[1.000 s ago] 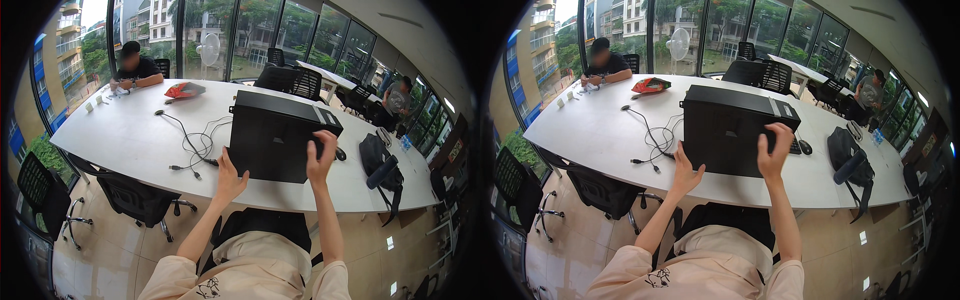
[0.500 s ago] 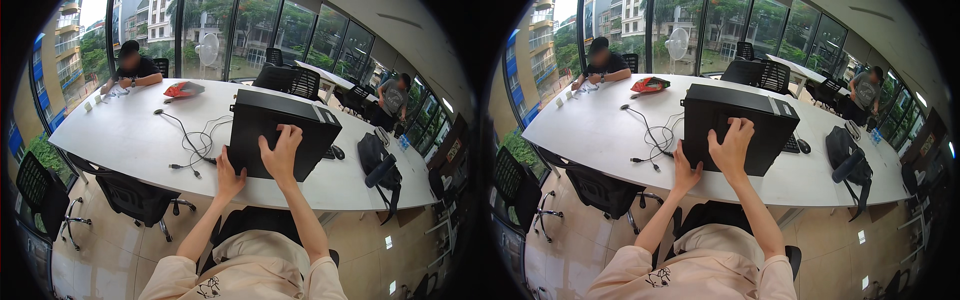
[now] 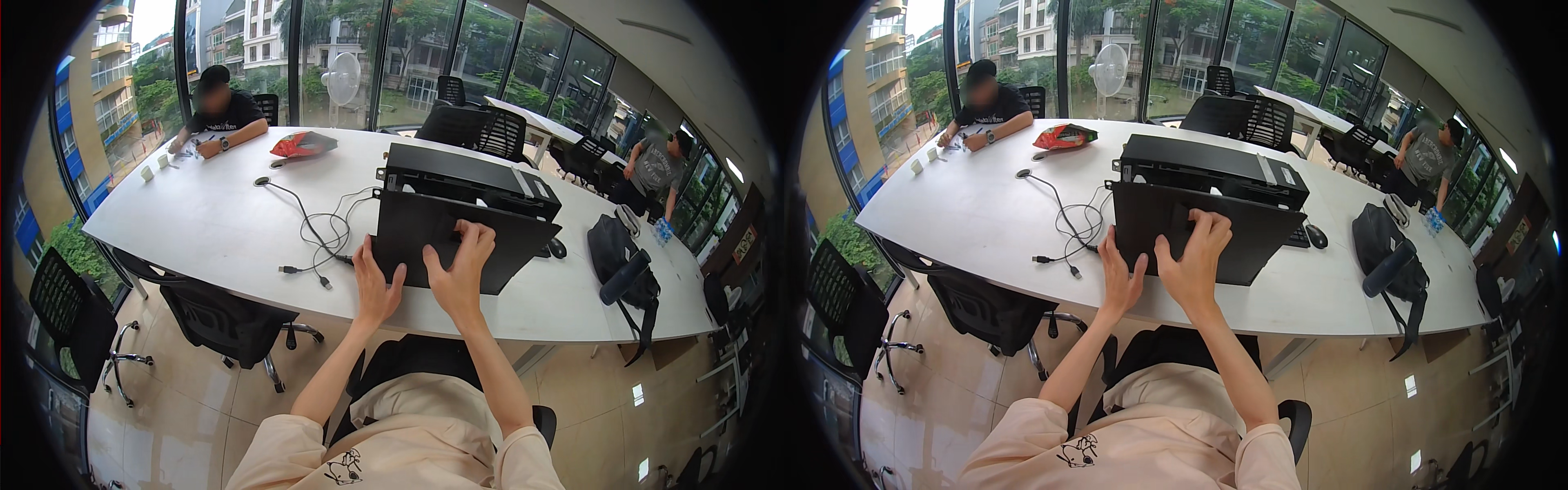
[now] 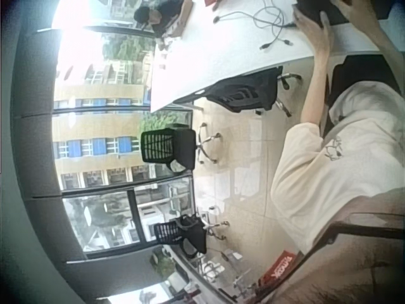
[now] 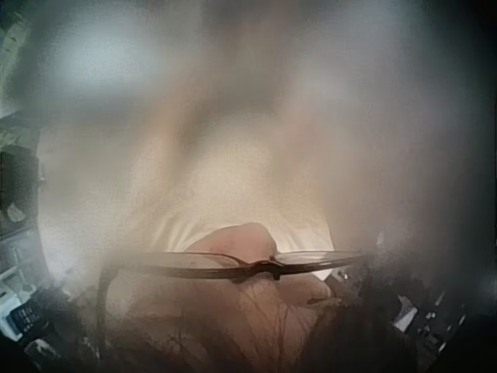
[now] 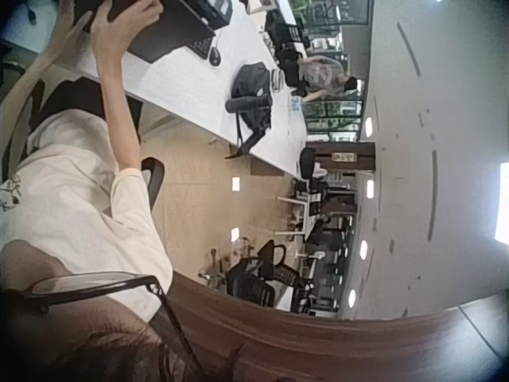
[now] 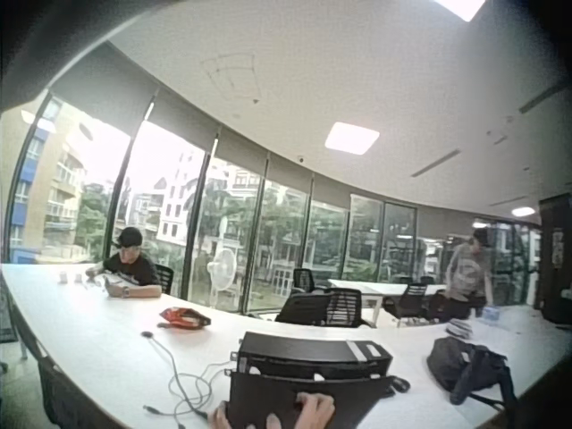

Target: The person opens a computer tower case by hand, then unplugs and removes internal hardware components including a drive and a small electronic card from the motherboard.

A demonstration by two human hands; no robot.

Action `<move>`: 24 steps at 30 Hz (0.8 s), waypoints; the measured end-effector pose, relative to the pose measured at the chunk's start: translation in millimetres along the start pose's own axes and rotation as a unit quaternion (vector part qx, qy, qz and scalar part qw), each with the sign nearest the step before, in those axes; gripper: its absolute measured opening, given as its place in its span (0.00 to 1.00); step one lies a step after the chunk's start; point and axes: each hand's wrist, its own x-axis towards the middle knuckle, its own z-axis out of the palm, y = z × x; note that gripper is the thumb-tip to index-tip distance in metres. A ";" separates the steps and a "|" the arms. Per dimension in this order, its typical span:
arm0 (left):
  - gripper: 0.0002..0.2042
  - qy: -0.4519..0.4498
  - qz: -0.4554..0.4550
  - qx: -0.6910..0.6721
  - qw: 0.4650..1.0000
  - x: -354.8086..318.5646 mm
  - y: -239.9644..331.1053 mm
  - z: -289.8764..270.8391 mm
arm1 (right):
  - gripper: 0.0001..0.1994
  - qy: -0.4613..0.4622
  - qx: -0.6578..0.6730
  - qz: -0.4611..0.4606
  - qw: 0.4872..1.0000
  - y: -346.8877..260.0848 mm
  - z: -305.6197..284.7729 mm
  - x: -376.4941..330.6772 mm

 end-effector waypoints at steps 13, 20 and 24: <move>0.36 0.081 0.184 -0.169 0.965 10.8 19.1 -53.0 | 0.36 0.151 0.250 0.276 0.916 59.0 -77.3 -136.5; 0.15 0.041 0.254 -0.103 0.961 9.0 12.3 -57.9 | 0.24 0.103 0.171 0.361 0.911 88.3 -113.1 -147.2; 0.20 0.002 0.261 -0.141 0.955 10.9 13.2 -61.2 | 0.10 0.056 0.182 0.250 0.949 92.9 -115.1 -148.2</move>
